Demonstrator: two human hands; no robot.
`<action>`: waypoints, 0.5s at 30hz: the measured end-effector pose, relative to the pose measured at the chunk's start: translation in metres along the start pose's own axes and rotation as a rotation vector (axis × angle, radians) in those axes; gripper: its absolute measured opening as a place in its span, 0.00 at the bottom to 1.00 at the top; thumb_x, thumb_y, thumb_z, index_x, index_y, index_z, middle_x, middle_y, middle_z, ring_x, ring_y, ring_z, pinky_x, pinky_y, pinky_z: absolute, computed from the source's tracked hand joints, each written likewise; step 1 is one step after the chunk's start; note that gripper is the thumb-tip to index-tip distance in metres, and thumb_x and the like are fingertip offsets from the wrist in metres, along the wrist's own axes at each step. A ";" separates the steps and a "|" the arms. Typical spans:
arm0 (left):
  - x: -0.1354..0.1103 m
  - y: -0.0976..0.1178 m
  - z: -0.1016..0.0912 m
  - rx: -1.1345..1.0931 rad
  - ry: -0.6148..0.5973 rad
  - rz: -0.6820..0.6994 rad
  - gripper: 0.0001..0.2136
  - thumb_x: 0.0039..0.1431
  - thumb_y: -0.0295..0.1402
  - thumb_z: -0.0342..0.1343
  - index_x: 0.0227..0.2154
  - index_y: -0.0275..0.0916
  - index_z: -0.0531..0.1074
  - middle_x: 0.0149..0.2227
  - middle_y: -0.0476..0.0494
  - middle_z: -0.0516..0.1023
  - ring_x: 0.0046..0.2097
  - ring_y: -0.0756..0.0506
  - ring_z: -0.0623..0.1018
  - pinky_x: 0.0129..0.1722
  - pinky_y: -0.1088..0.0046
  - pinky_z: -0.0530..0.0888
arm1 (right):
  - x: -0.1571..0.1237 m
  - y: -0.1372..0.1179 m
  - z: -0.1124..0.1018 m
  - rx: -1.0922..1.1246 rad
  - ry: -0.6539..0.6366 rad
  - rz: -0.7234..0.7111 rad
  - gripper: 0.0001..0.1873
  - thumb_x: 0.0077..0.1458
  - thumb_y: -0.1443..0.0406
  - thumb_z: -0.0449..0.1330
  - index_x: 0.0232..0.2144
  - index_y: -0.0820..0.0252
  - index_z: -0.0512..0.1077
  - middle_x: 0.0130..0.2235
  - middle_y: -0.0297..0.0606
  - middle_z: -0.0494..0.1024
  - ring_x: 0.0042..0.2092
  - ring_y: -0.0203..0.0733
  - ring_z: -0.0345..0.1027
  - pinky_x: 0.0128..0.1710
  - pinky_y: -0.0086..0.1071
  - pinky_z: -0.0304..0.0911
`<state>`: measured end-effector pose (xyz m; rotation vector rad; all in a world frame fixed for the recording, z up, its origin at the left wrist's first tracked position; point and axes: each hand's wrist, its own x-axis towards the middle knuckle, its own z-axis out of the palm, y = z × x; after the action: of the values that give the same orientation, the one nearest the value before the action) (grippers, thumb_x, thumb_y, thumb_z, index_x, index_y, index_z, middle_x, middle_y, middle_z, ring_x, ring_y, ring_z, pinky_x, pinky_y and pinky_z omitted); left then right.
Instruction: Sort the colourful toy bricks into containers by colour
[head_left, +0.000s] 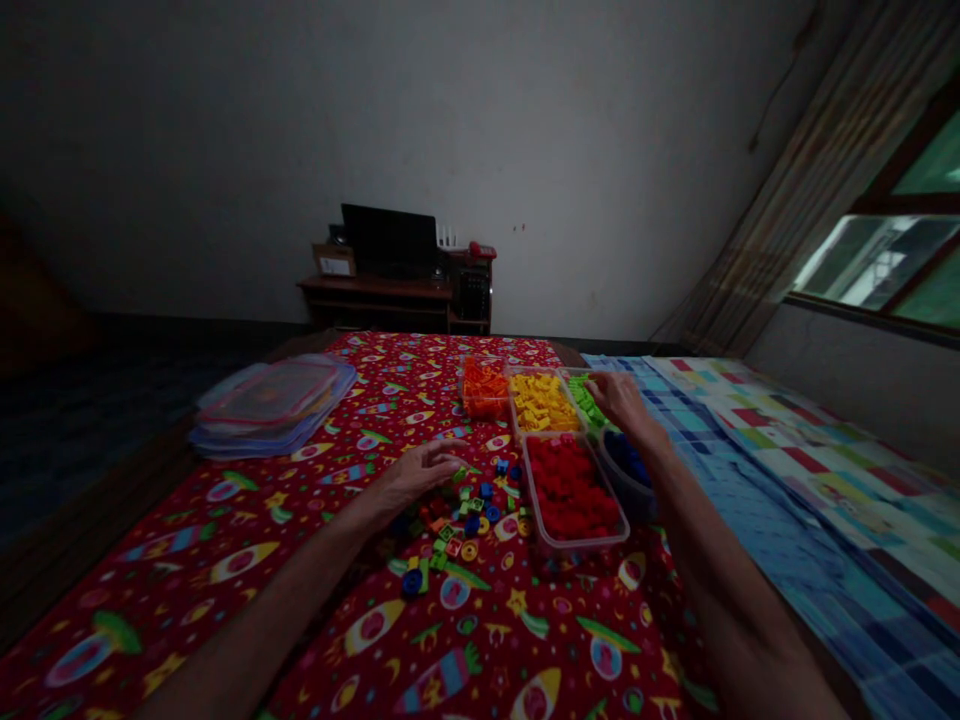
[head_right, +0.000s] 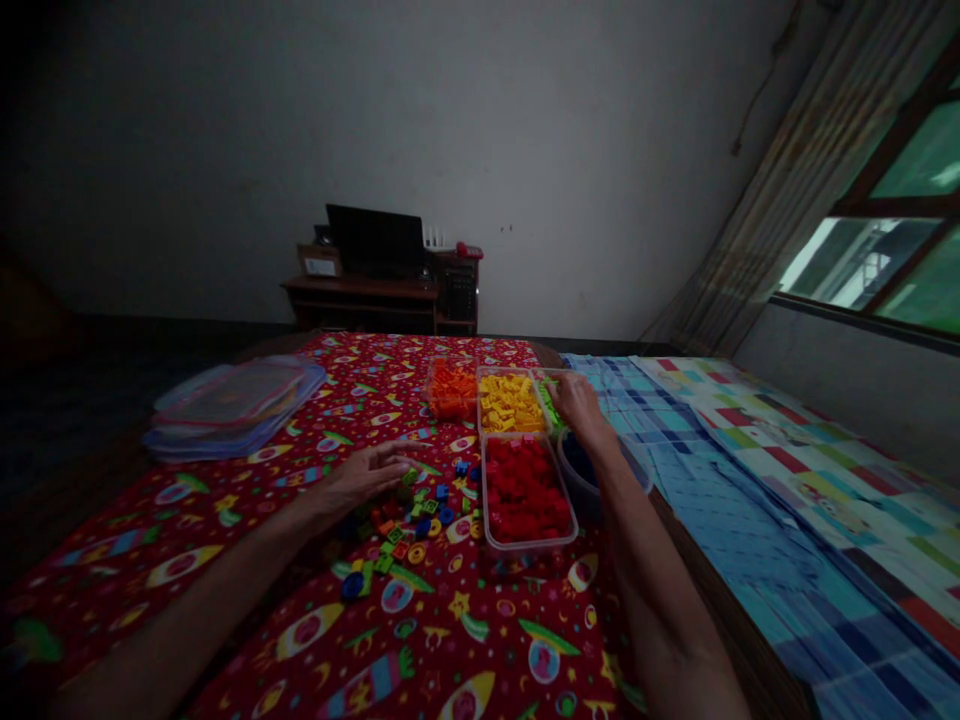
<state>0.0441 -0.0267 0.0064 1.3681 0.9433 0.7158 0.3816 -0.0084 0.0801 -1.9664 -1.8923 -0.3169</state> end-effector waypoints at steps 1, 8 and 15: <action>0.001 -0.001 0.001 -0.040 0.022 -0.002 0.31 0.42 0.47 0.66 0.50 0.39 0.69 0.43 0.42 0.78 0.47 0.42 0.76 0.46 0.69 0.71 | -0.008 -0.011 -0.002 0.061 -0.008 -0.068 0.15 0.61 0.64 0.51 0.39 0.66 0.76 0.33 0.47 0.79 0.34 0.42 0.71 0.36 0.30 0.59; 0.000 0.002 0.014 -0.225 0.079 0.031 0.34 0.40 0.44 0.68 0.51 0.39 0.67 0.42 0.43 0.77 0.45 0.45 0.76 0.48 0.69 0.71 | -0.060 -0.103 0.005 0.413 -0.236 -0.575 0.09 0.60 0.64 0.56 0.40 0.62 0.73 0.33 0.41 0.77 0.31 0.34 0.65 0.30 0.27 0.52; -0.002 0.002 0.017 -0.168 0.031 0.046 0.35 0.40 0.43 0.68 0.52 0.40 0.65 0.42 0.43 0.78 0.46 0.42 0.77 0.47 0.67 0.72 | -0.076 -0.120 0.049 0.316 -0.225 -0.713 0.08 0.61 0.65 0.54 0.41 0.62 0.71 0.35 0.38 0.72 0.33 0.34 0.60 0.33 0.28 0.52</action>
<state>0.0587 -0.0363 0.0078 1.2370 0.8576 0.8347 0.2529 -0.0549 0.0182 -1.1127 -2.5589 0.0255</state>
